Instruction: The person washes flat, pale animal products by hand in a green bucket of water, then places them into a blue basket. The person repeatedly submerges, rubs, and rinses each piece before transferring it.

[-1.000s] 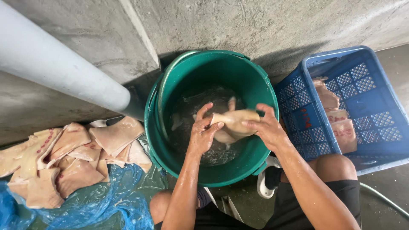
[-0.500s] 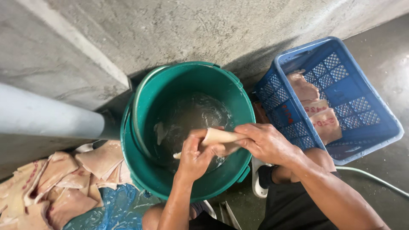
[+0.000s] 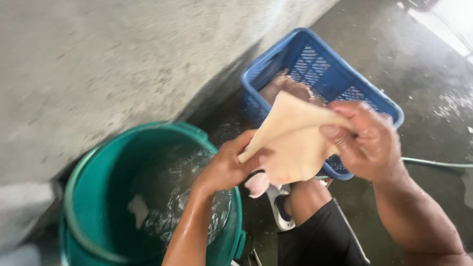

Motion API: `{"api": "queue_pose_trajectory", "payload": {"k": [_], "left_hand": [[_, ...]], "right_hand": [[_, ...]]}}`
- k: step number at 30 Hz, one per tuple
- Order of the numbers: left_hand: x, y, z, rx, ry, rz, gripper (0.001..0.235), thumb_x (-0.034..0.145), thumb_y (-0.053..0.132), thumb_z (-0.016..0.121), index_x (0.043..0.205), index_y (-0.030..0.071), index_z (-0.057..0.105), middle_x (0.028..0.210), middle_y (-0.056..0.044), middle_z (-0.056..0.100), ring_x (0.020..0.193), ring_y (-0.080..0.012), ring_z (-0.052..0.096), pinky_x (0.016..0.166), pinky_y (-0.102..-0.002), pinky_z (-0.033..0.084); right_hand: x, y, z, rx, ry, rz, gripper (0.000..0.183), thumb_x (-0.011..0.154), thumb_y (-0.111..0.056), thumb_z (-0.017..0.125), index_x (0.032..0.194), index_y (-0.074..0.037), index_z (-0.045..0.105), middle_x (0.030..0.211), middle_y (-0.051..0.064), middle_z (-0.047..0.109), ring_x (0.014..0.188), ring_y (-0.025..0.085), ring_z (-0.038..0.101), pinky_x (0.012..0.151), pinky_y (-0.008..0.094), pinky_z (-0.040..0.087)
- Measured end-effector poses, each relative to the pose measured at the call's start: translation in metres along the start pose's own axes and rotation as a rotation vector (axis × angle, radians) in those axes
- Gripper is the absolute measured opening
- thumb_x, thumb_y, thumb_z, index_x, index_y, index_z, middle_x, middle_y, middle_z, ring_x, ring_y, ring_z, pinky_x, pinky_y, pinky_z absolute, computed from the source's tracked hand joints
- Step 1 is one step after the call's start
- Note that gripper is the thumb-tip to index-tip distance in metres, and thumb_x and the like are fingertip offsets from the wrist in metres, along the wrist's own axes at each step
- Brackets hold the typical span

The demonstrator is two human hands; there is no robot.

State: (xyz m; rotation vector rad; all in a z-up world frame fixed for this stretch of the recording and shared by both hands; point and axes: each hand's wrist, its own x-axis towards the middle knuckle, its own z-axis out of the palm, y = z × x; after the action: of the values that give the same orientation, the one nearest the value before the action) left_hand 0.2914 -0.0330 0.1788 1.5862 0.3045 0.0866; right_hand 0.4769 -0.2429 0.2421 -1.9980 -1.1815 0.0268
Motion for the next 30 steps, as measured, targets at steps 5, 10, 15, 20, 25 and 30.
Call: {"api": "queue_pose_trajectory", "payload": {"k": [5, 10, 15, 20, 25, 30], "left_hand": [[0.141, -0.004, 0.022, 0.170, -0.135, 0.055, 0.035, 0.098, 0.026, 0.065, 0.125, 0.003, 0.067, 0.101, -0.009, 0.078, 0.094, -0.0142, 0.069, 0.090, -0.033, 0.054], [0.249, -0.050, 0.042, 0.210, -0.206, -0.093, 0.032, 0.097, 0.024, 0.062, 0.123, 0.007, 0.068, 0.094, -0.011, 0.075, 0.085, -0.0178, 0.065, 0.081, -0.036, 0.054], [0.293, -0.109, 0.030, 0.366, -0.354, -0.042, 0.029, 0.096, 0.020, 0.065, 0.120, 0.004, 0.069, 0.103, -0.010, 0.077, 0.095, -0.0153, 0.070, 0.086, -0.034, 0.054], [0.333, -0.165, 0.008, 0.293, -0.392, -0.353, 0.039, 0.085, 0.022, 0.076, 0.120, 0.007, 0.070, 0.106, -0.010, 0.079, 0.099, -0.0193, 0.071, 0.088, -0.033, 0.054], [0.381, -0.229, 0.003, 0.756, -0.107, -0.370, 0.071, 0.076, 0.029, 0.089, 0.136, 0.007, 0.057, 0.120, -0.023, 0.070, 0.115, -0.0393, 0.065, 0.097, -0.046, 0.052], [0.385, -0.258, 0.019, 0.886, 0.010, -0.476, 0.100, 0.077, 0.031, 0.086, 0.156, 0.011, 0.029, 0.121, -0.030, 0.066, 0.114, -0.0468, 0.063, 0.099, -0.052, 0.049]], "right_hand": [[0.031, 0.090, -0.034, -0.188, 0.194, 0.047, 0.018, 0.112, -0.012, 0.073, 0.121, 0.000, 0.064, 0.086, 0.008, 0.072, 0.073, 0.012, 0.069, 0.068, 0.026, 0.053], [0.050, 0.190, -0.013, -0.246, 0.226, 0.131, 0.024, 0.110, -0.015, 0.074, 0.123, 0.001, 0.062, 0.090, 0.014, 0.073, 0.075, 0.019, 0.072, 0.067, 0.031, 0.056], [0.042, 0.252, 0.033, -0.188, 0.097, 0.177, 0.031, 0.099, -0.015, 0.073, 0.122, 0.001, 0.060, 0.103, 0.023, 0.072, 0.088, 0.033, 0.075, 0.072, 0.037, 0.058], [0.047, 0.320, 0.078, -0.034, 0.021, 0.331, 0.031, 0.099, -0.020, 0.069, 0.121, 0.001, 0.061, 0.094, 0.021, 0.071, 0.085, 0.037, 0.074, 0.072, 0.042, 0.057], [0.082, 0.424, 0.152, -0.109, -0.161, 0.517, 0.046, 0.103, -0.028, 0.065, 0.136, 0.001, 0.052, 0.118, 0.030, 0.063, 0.109, 0.046, 0.063, 0.091, 0.050, 0.051], [0.075, 0.463, 0.203, -0.190, -0.376, 0.585, 0.069, 0.094, -0.025, 0.067, 0.151, -0.003, 0.035, 0.147, 0.032, 0.040, 0.136, 0.051, 0.040, 0.107, 0.053, 0.034]]}}
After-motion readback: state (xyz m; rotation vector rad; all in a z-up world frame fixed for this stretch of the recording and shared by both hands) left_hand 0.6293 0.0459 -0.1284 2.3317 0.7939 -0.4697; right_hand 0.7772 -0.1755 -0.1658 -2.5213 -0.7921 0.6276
